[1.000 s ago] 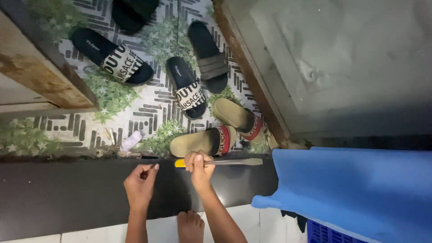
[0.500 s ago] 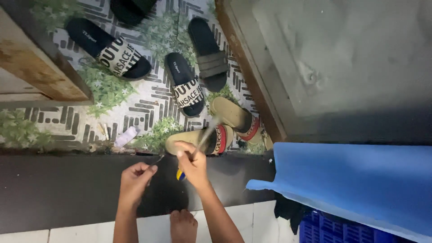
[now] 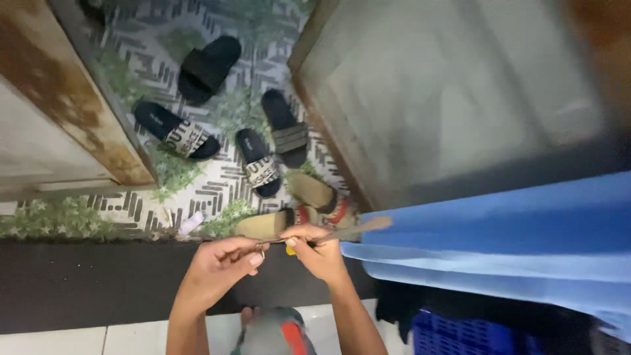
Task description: Repairing and adjusting a sewing machine using a screwdriver to remove parts and inspect internal components
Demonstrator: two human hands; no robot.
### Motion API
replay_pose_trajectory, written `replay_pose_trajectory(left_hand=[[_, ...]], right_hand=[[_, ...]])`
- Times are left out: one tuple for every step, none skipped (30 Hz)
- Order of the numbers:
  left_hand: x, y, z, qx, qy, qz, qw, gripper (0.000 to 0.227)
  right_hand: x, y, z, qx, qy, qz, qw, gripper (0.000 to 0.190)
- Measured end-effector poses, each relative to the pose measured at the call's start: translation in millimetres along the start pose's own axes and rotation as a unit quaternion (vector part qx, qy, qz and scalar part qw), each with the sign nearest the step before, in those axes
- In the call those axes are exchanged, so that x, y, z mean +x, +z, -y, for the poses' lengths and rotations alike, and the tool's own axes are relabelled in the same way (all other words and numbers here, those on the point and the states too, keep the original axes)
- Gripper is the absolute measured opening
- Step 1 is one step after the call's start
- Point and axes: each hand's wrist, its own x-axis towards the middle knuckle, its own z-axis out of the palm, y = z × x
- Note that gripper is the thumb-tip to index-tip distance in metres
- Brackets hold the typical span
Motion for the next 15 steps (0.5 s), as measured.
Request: replay_pose_trajectory(left_hand=[[-16,13,-27,-0.001,0.003,0.003,1.000,0.029],[-34,26,-56,0.005,-0.003,0.009,1.000,0.033],[-53,39,-87,0.013,-0.008,0.013,1.000,0.039],[-73,55,-117,0.015,-0.004,0.014,1.000,0.039],[-94,71,-149,0.039,0.030,0.016,0.999,0.040],[-115,88,-182,0.064,0.064,0.017,0.996,0.040],[-135,102,-205,0.070,0.071,0.020,0.995,0.040],[-155,118,-227,0.123,0.138,0.009,0.983,0.031],[-173,132,-252,0.175,0.207,-0.002,0.962,0.023],[-191,145,-267,0.183,0.217,0.003,0.959,0.023],[-207,157,-282,0.230,0.241,-0.022,0.943,0.021],[-222,168,-296,0.275,0.266,-0.047,0.923,0.018],[-240,180,-315,0.286,0.273,-0.039,0.918,0.018],[-258,192,-331,0.312,0.284,-0.054,0.905,0.016],[-275,205,-344,0.333,0.294,-0.065,0.894,0.014]], right_hand=[[-2,-12,28,-0.004,-0.002,-0.001,1.000,0.018],[-3,-24,57,-0.015,-0.006,-0.014,1.000,0.018],[-4,-34,87,-0.024,-0.012,-0.027,0.999,0.018],[-1,-44,127,-0.024,-0.016,-0.028,0.999,0.018],[2,-52,168,-0.047,-0.038,-0.025,0.998,0.016],[4,-62,211,-0.069,-0.061,-0.023,0.996,0.014],[4,-68,248,-0.068,-0.068,-0.029,0.995,0.014],[2,-76,286,-0.058,-0.067,-0.024,0.996,0.014],[3,-83,323,-0.047,-0.070,-0.021,0.996,0.013],[-1,-89,356,-0.047,-0.081,-0.029,0.995,0.013],[-4,-92,387,-0.022,-0.080,-0.029,0.996,0.016],[-9,-96,417,0.002,-0.081,-0.027,0.996,0.019],[-17,-97,437,0.006,-0.090,-0.040,0.995,0.019],[-25,-98,455,0.029,-0.080,-0.055,0.995,0.012],[-37,-99,472,0.048,-0.067,-0.071,0.994,0.008]])
